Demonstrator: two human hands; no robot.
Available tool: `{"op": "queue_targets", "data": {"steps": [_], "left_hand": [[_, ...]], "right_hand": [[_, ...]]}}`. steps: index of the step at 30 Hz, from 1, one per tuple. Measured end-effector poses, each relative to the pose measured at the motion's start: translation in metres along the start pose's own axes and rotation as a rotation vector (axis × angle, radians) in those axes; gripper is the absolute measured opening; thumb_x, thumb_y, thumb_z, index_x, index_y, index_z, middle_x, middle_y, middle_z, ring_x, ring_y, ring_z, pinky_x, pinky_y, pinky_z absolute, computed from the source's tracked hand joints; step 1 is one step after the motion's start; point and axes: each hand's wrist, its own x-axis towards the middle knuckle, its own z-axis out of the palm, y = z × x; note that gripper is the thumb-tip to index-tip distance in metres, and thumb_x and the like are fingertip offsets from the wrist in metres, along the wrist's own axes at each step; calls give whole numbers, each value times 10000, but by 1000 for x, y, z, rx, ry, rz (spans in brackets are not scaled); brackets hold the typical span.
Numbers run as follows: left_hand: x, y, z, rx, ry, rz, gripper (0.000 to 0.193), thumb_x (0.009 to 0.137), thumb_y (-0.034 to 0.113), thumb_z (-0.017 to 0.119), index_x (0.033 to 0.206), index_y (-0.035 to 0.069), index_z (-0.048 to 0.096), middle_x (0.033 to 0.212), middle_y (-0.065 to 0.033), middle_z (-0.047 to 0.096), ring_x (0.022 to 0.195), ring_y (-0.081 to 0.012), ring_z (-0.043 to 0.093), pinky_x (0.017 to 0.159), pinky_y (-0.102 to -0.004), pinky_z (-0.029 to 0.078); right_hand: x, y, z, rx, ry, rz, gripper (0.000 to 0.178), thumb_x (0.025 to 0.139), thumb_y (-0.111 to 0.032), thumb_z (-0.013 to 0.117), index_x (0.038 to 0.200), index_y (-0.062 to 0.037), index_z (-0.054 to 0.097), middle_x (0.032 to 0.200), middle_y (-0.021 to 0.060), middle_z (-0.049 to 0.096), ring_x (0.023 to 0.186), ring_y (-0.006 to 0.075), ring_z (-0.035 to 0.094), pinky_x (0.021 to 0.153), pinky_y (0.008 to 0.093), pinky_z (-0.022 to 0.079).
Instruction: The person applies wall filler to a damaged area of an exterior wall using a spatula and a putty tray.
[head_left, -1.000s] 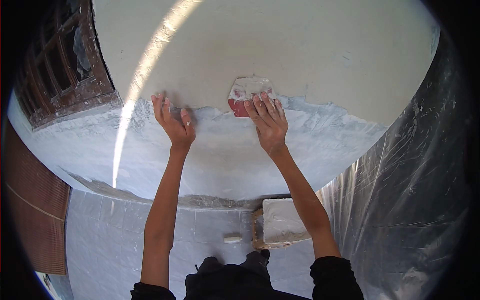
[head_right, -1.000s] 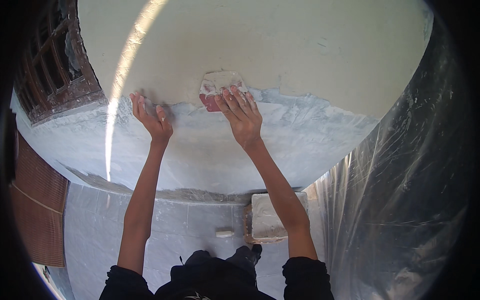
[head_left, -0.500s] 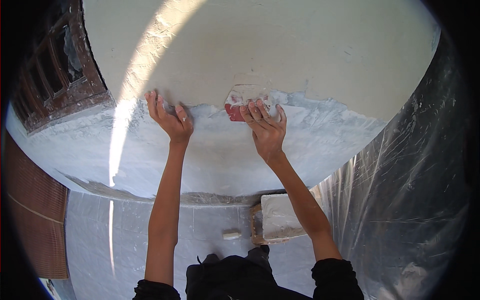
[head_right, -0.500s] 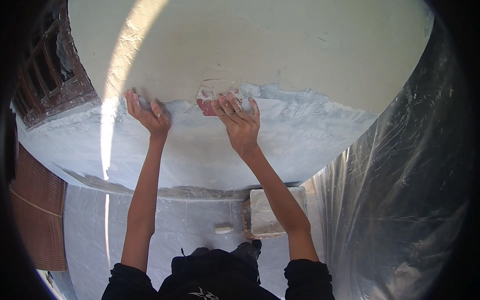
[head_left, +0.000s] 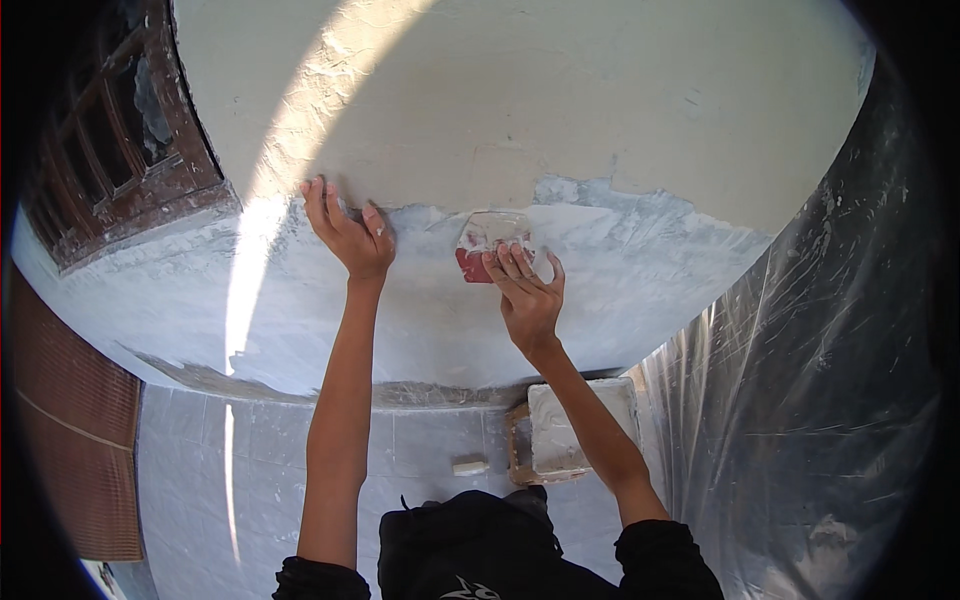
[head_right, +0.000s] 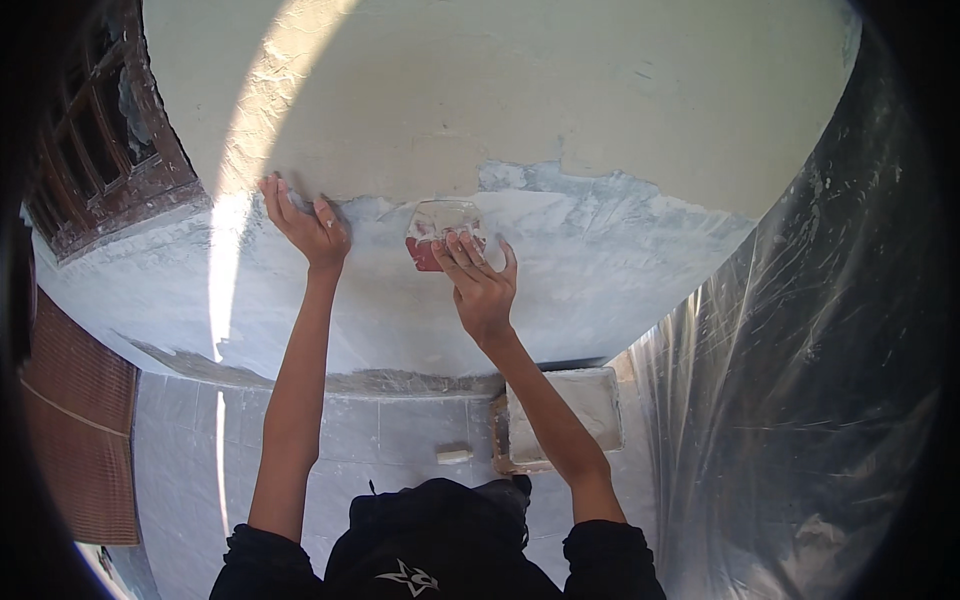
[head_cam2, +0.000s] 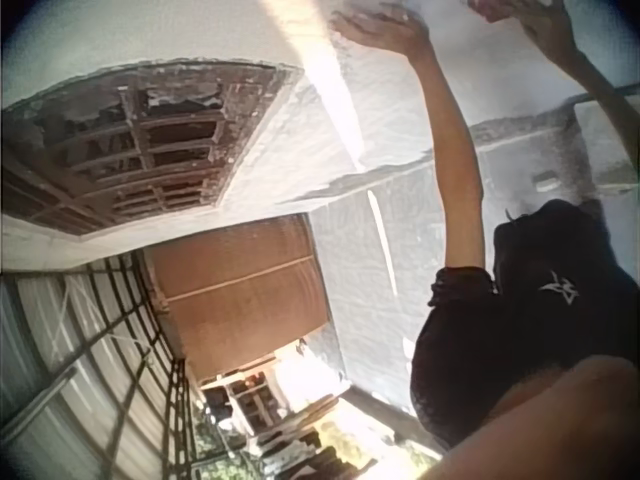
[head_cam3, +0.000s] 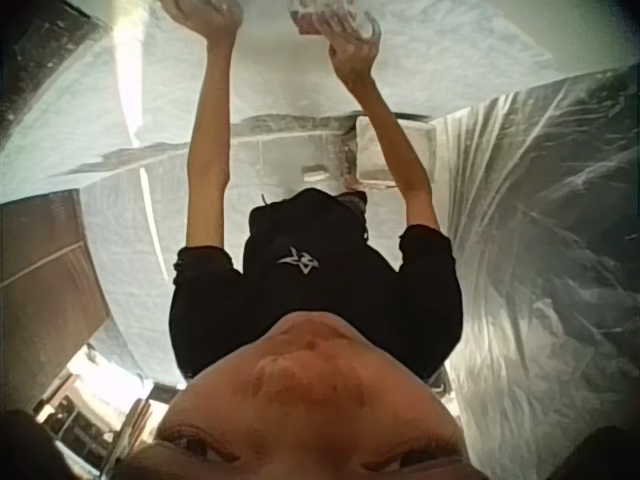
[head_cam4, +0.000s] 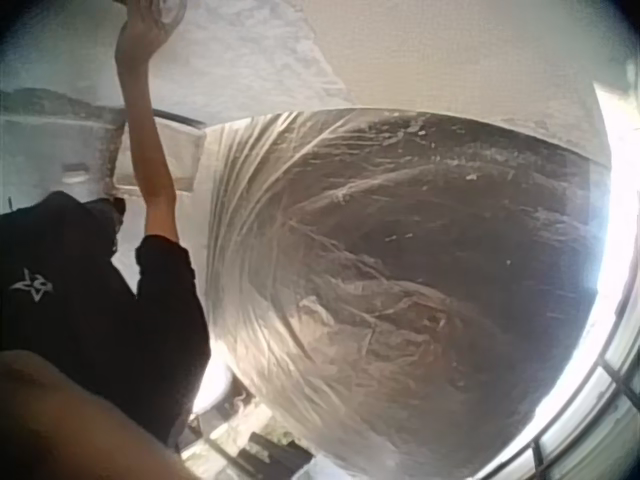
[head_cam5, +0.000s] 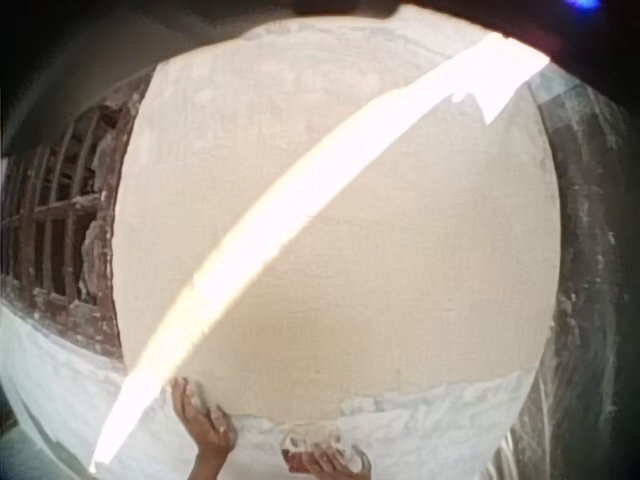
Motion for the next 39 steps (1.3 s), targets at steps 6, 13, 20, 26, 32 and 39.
{"op": "queue_targets", "data": {"steps": [6, 13, 20, 26, 32, 39], "left_hand": [[0, -2, 3, 9, 52, 1, 513, 921, 157, 463, 1373, -40, 320, 1399, -245, 340, 1361, -425, 273, 1107, -562, 248], [-1, -3, 2, 12, 47, -13, 517, 922, 165, 461, 1377, -33, 313, 1403, -243, 328, 1363, -413, 272, 1116, -562, 238], [-2, -4, 2, 1, 56, -20, 533, 898, 135, 453, 1385, -20, 304, 1414, -237, 306, 1359, -385, 283, 1133, -551, 222], [-2, -3, 1, -13, 51, -16, 548, 890, 127, 449, 1393, -17, 287, 1418, -232, 302, 1363, -382, 279, 1133, -553, 222], [-1, -1, 3, -12, 56, -22, 549, 896, 130, 450, 1396, -16, 280, 1418, -231, 303, 1370, -391, 269, 1128, -552, 235], [-3, -7, -2, -20, 46, -17, 539, 900, 131, 451, 1388, -30, 287, 1418, -236, 300, 1377, -408, 262, 1123, -551, 244]], "right_hand": [[5, -12, -54, 136, -73, -50, 430, 756, 74, 609, 1137, -109, 690, 1137, 81, 686, 1108, 236, 632, 986, 448, 433], [76, -12, -76, 657, 133, 338, 214, 899, -3, 623, 1111, 14, 641, 978, 142, 699, 844, 155, 679, 769, 275, 543], [107, -16, -42, 843, 249, 348, 274, 909, -39, 637, 1165, 50, 595, 948, 113, 694, 858, 127, 653, 781, 272, 547], [109, -16, -34, 749, 380, 413, 280, 909, -30, 634, 1168, 65, 584, 935, 118, 691, 844, 112, 649, 741, 257, 549], [100, -6, -33, 785, 525, 453, 289, 918, -40, 627, 1177, 72, 567, 936, 119, 688, 834, 114, 647, 716, 246, 543], [93, -11, -46, 893, 720, 638, 334, 937, -63, 612, 1215, 69, 483, 1011, 126, 662, 884, 126, 628, 768, 294, 568]]}}
